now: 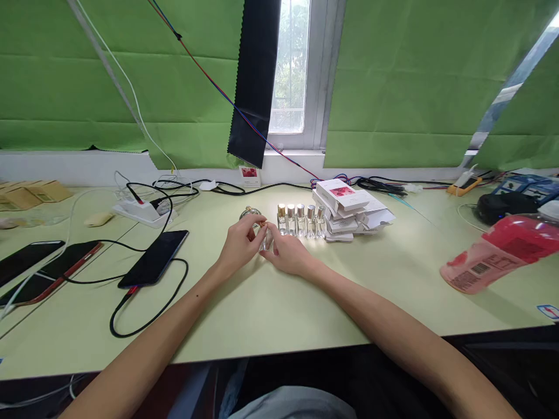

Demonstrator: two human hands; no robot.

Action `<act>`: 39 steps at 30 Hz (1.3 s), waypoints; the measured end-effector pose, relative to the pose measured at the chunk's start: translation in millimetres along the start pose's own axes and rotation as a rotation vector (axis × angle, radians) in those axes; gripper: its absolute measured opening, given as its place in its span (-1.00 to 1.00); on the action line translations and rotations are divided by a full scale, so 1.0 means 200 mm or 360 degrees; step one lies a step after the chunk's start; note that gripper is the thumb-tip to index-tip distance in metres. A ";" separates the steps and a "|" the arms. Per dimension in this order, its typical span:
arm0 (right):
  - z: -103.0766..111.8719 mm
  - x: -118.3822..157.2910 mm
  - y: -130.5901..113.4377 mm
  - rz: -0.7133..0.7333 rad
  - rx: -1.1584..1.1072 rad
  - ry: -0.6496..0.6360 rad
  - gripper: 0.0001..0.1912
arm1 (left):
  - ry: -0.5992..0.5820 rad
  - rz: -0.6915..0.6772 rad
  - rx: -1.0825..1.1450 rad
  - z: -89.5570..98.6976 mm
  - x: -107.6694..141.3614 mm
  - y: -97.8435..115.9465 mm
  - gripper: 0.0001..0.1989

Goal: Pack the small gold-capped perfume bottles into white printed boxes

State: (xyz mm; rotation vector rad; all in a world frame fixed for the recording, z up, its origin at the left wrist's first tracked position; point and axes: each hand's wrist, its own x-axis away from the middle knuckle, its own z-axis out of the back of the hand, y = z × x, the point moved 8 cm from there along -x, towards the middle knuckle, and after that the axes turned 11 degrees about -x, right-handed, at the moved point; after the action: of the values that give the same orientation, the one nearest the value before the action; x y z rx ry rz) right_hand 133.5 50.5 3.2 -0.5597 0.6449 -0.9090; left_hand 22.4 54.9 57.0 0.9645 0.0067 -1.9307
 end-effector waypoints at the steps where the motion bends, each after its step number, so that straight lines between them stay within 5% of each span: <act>1: 0.00 0.00 0.00 0.0001 0.0004 0.0001 -0.33 | -0.0002 -0.0002 -0.0002 0.00 0.00 0.00 -0.84; 39: 0.01 0.00 -0.01 -0.0040 0.0001 -0.0016 -0.29 | -0.0014 -0.0027 -0.0017 0.00 0.00 0.01 -0.85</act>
State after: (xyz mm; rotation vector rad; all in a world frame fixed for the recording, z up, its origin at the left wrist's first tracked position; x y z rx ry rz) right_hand 134.8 49.3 5.8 -0.5728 0.6296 -0.9293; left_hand 24.2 53.1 58.7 0.9514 0.0200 -1.9486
